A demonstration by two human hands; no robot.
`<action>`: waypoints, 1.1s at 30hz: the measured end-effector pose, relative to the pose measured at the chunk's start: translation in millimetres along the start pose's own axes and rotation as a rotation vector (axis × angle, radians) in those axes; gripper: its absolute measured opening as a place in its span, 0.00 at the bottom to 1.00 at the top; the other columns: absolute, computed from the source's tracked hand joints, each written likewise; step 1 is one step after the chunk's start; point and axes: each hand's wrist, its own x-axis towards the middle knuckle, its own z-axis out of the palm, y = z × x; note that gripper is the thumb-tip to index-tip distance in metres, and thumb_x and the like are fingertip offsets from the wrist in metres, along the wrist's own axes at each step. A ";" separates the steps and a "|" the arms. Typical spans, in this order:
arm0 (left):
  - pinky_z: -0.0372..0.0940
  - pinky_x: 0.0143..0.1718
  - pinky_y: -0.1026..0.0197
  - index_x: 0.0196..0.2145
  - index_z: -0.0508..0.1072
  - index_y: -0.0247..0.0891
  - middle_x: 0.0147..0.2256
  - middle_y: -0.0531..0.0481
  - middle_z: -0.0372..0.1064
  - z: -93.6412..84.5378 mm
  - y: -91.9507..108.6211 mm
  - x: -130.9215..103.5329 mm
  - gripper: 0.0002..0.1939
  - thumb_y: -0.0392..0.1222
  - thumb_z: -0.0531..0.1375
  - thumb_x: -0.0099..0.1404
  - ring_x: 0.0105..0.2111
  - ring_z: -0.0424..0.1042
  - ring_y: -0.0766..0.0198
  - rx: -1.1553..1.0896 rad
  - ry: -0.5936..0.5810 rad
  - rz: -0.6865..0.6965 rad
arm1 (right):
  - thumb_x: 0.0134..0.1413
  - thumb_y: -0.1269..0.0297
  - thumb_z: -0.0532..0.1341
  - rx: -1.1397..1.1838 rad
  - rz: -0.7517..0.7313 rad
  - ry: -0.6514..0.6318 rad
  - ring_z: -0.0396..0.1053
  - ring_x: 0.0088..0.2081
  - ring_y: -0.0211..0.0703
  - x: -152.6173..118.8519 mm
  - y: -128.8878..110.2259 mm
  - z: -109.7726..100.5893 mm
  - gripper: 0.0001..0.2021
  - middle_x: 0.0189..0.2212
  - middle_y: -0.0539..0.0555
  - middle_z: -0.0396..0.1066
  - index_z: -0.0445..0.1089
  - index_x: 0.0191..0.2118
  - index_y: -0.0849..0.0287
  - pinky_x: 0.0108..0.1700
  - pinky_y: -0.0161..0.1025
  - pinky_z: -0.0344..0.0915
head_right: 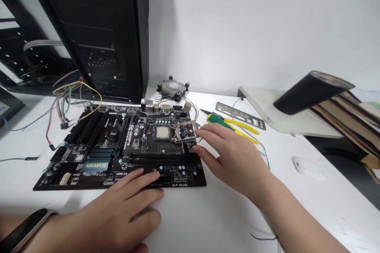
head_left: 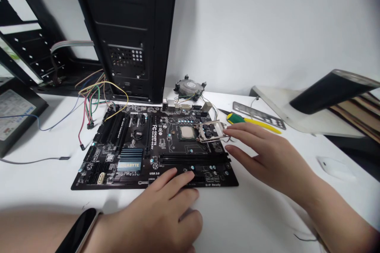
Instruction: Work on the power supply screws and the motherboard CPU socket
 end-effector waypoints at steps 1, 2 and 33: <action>0.61 0.60 0.44 0.40 0.73 0.37 0.50 0.46 0.74 -0.1 -0.2 0.0 0.08 0.45 0.60 0.68 0.58 0.67 0.48 0.000 0.001 0.000 | 0.67 0.63 0.54 0.002 0.003 -0.002 0.75 0.39 0.48 -0.2 0.1 0.1 0.11 0.44 0.59 0.74 0.71 0.46 0.61 0.32 0.41 0.72; 0.61 0.60 0.44 0.40 0.73 0.37 0.50 0.46 0.74 -0.1 -0.3 -0.1 0.08 0.45 0.60 0.68 0.58 0.67 0.48 0.001 0.004 0.001 | 0.67 0.63 0.54 0.007 0.006 -0.002 0.75 0.39 0.49 -0.4 0.3 0.3 0.11 0.44 0.59 0.74 0.71 0.46 0.61 0.32 0.42 0.72; 0.69 0.44 0.52 0.41 0.74 0.35 0.46 0.43 0.78 6.0 11.2 -5.3 0.15 0.46 0.51 0.70 0.43 0.78 0.52 0.363 0.263 -0.009 | 0.63 0.67 0.59 -0.133 -0.061 0.137 0.73 0.42 0.56 1.4 -4.6 -2.6 0.09 0.43 0.64 0.72 0.70 0.46 0.63 0.37 0.47 0.71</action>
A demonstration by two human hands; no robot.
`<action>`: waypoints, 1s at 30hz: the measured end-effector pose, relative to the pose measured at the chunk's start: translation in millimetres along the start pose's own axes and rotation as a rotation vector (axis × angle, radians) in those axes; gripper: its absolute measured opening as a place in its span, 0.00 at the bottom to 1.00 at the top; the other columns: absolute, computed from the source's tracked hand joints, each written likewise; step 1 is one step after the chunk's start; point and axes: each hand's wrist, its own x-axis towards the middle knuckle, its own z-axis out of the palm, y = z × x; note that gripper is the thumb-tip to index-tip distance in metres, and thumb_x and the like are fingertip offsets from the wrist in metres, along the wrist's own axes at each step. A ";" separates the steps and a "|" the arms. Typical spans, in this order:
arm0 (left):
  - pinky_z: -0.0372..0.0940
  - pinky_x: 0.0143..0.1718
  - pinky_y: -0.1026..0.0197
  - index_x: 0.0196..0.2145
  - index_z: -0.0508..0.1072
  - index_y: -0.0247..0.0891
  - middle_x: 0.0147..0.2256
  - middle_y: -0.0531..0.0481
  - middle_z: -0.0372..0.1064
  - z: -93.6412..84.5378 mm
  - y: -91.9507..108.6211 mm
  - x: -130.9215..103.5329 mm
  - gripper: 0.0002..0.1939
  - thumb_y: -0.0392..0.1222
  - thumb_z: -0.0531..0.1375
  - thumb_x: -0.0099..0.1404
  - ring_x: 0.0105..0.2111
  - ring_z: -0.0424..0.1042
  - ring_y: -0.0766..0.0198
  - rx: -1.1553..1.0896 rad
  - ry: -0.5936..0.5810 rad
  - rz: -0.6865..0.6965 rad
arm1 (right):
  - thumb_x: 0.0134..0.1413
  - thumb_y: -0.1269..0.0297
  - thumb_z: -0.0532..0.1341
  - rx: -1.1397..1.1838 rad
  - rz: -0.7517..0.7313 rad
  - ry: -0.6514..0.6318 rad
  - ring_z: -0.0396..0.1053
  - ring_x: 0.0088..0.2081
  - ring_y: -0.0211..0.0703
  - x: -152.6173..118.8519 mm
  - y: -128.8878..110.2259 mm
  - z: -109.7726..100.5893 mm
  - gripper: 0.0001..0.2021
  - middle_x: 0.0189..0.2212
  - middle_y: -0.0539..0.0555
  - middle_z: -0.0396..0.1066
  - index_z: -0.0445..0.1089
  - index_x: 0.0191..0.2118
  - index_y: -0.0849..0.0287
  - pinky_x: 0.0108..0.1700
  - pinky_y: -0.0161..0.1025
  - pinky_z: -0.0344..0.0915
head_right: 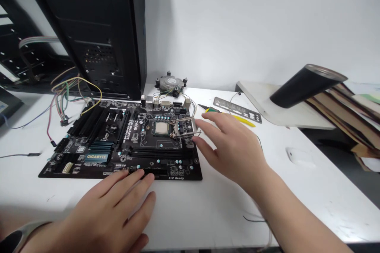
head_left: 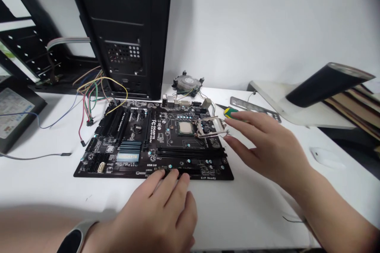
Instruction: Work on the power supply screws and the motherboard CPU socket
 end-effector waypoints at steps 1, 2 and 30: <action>0.69 0.43 0.52 0.41 0.74 0.35 0.45 0.43 0.79 -0.7 0.6 -0.3 0.15 0.46 0.51 0.71 0.42 0.78 0.53 0.009 0.003 0.000 | 0.63 0.68 0.59 0.015 -0.036 0.013 0.72 0.43 0.56 1.0 -3.2 -2.4 0.09 0.45 0.65 0.71 0.68 0.47 0.63 0.39 0.48 0.71; 0.69 0.43 0.53 0.41 0.74 0.35 0.44 0.43 0.79 -1.1 1.4 -0.6 0.16 0.45 0.50 0.71 0.41 0.79 0.53 0.017 0.001 -0.002 | 0.62 0.69 0.59 0.042 -0.067 0.016 0.71 0.45 0.56 1.7 -6.7 -4.6 0.09 0.46 0.65 0.70 0.67 0.47 0.63 0.41 0.49 0.71; 0.74 0.34 0.56 0.43 0.72 0.34 0.41 0.43 0.80 -6.6 3.7 -7.4 0.12 0.38 0.50 0.71 0.41 0.80 0.51 0.037 -0.094 0.117 | 0.65 0.66 0.56 0.484 -0.264 -0.175 0.67 0.52 0.53 2.0 -40.9 -4.3 0.10 0.50 0.64 0.70 0.74 0.43 0.63 0.51 0.52 0.70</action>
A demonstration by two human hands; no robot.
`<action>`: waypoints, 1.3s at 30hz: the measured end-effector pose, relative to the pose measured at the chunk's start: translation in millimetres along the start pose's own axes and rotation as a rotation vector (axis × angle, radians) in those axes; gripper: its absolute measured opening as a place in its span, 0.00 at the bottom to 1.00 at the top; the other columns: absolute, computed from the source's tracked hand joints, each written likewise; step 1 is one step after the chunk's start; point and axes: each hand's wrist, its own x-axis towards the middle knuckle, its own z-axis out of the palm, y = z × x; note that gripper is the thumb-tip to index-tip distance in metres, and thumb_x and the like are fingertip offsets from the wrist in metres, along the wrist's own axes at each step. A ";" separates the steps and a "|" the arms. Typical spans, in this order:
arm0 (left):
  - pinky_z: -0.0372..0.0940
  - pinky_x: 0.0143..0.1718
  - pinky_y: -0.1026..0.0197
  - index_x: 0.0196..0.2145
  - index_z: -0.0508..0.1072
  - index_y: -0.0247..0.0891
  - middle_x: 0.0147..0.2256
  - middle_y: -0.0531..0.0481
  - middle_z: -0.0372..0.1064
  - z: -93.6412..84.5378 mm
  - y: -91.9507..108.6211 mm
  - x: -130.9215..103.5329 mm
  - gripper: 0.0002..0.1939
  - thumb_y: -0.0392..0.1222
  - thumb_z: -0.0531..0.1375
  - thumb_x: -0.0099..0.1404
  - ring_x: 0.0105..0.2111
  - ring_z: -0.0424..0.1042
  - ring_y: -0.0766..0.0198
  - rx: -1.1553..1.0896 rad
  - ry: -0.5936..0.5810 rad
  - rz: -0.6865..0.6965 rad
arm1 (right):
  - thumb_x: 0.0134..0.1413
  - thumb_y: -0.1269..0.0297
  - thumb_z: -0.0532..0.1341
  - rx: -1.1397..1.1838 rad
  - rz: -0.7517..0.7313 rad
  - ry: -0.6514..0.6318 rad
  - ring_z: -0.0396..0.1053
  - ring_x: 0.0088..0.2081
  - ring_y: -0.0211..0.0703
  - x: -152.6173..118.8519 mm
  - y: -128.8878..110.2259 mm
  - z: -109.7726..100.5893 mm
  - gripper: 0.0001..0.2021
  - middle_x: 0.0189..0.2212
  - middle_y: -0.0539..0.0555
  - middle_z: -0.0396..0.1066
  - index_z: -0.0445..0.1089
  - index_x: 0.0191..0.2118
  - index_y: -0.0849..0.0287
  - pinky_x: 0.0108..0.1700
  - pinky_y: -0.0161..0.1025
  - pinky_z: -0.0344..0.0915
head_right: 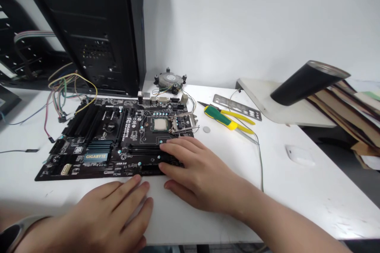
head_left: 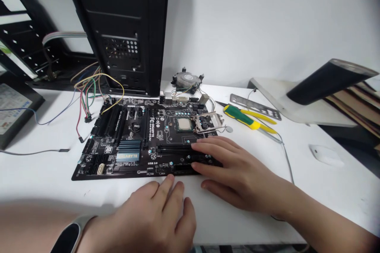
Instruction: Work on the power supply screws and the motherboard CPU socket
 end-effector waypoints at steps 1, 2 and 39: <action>0.74 0.34 0.56 0.42 0.72 0.34 0.41 0.43 0.80 0.4 0.2 -0.2 0.13 0.38 0.50 0.70 0.40 0.80 0.51 -0.003 -0.001 0.002 | 0.65 0.66 0.56 0.005 -0.001 -0.002 0.67 0.52 0.53 0.2 -0.4 0.0 0.10 0.50 0.64 0.70 0.74 0.44 0.63 0.51 0.52 0.71; 0.74 0.33 0.56 0.42 0.73 0.34 0.41 0.43 0.80 0.9 0.4 -0.3 0.13 0.38 0.50 0.71 0.40 0.80 0.51 -0.005 0.005 -0.001 | 0.66 0.66 0.56 0.007 0.000 -0.005 0.67 0.52 0.53 0.3 -1.0 0.1 0.10 0.49 0.64 0.70 0.74 0.44 0.63 0.51 0.52 0.71; 0.71 0.36 0.55 0.40 0.75 0.33 0.39 0.43 0.79 -0.3 -1.0 4.6 0.17 0.41 0.48 0.73 0.39 0.79 0.53 -0.071 0.007 -0.026 | 0.64 0.58 0.58 -0.017 0.087 -0.115 0.65 0.56 0.58 1.0 5.1 8.5 0.16 0.55 0.67 0.67 0.70 0.49 0.66 0.55 0.57 0.68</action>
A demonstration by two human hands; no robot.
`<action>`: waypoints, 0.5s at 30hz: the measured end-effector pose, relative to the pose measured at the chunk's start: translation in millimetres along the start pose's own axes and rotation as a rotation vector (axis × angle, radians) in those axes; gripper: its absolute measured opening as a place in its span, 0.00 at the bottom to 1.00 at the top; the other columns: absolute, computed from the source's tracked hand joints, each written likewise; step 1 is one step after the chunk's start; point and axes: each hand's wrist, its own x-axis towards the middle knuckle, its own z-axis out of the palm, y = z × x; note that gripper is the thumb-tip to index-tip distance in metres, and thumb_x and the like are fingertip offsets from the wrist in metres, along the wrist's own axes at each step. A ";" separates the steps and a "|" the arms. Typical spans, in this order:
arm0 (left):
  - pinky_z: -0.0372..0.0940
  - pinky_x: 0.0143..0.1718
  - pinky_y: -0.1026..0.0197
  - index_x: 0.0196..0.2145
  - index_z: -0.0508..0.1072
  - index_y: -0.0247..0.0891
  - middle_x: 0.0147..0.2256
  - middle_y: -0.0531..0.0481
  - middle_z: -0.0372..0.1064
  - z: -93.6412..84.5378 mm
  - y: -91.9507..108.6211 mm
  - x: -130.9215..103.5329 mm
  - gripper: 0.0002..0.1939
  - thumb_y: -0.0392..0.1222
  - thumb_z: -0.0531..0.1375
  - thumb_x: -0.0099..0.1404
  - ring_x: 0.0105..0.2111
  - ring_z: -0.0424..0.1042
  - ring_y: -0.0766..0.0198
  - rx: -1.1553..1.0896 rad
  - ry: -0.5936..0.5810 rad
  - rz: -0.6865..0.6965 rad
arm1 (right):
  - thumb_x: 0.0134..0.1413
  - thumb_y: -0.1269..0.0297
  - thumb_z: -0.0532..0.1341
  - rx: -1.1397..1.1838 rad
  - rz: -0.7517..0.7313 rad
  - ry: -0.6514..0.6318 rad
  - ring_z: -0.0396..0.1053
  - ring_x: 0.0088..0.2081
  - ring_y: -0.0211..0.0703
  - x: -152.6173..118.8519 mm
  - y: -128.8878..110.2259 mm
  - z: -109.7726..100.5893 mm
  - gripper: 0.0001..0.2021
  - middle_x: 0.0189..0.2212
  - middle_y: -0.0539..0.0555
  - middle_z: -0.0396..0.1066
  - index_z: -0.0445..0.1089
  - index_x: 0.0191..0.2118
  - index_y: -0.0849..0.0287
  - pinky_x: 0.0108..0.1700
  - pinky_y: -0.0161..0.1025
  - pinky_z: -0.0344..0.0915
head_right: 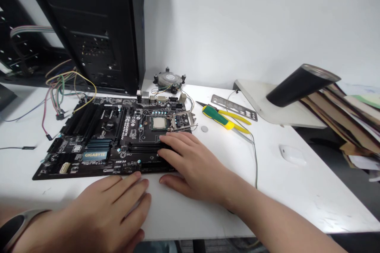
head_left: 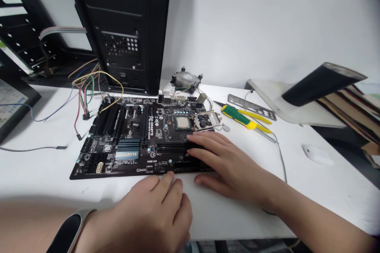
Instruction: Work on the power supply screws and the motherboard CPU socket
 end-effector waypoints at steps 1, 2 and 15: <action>0.71 0.36 0.55 0.40 0.75 0.33 0.39 0.43 0.79 -0.4 -0.1 0.0 0.17 0.41 0.48 0.73 0.39 0.79 0.52 -0.001 -0.006 0.001 | 0.64 0.57 0.59 -0.001 0.004 -0.006 0.65 0.57 0.58 0.5 -0.1 0.2 0.17 0.55 0.67 0.67 0.70 0.48 0.66 0.55 0.58 0.67; 0.71 0.36 0.55 0.40 0.75 0.33 0.39 0.43 0.79 -0.8 -0.3 0.3 0.17 0.41 0.48 0.73 0.40 0.79 0.52 0.000 -0.010 -0.001 | 0.63 0.56 0.59 -0.003 0.005 -0.010 0.65 0.57 0.58 1.0 -0.3 0.4 0.17 0.55 0.67 0.67 0.69 0.48 0.66 0.56 0.58 0.67; 0.70 0.34 0.56 0.38 0.76 0.33 0.38 0.43 0.79 0.0 -1.6 2.6 0.17 0.40 0.48 0.72 0.37 0.79 0.53 -0.016 0.016 -0.007 | 0.63 0.51 0.57 -0.038 0.011 -0.032 0.66 0.57 0.59 2.9 -7.5 11.0 0.20 0.55 0.70 0.67 0.66 0.46 0.67 0.59 0.59 0.65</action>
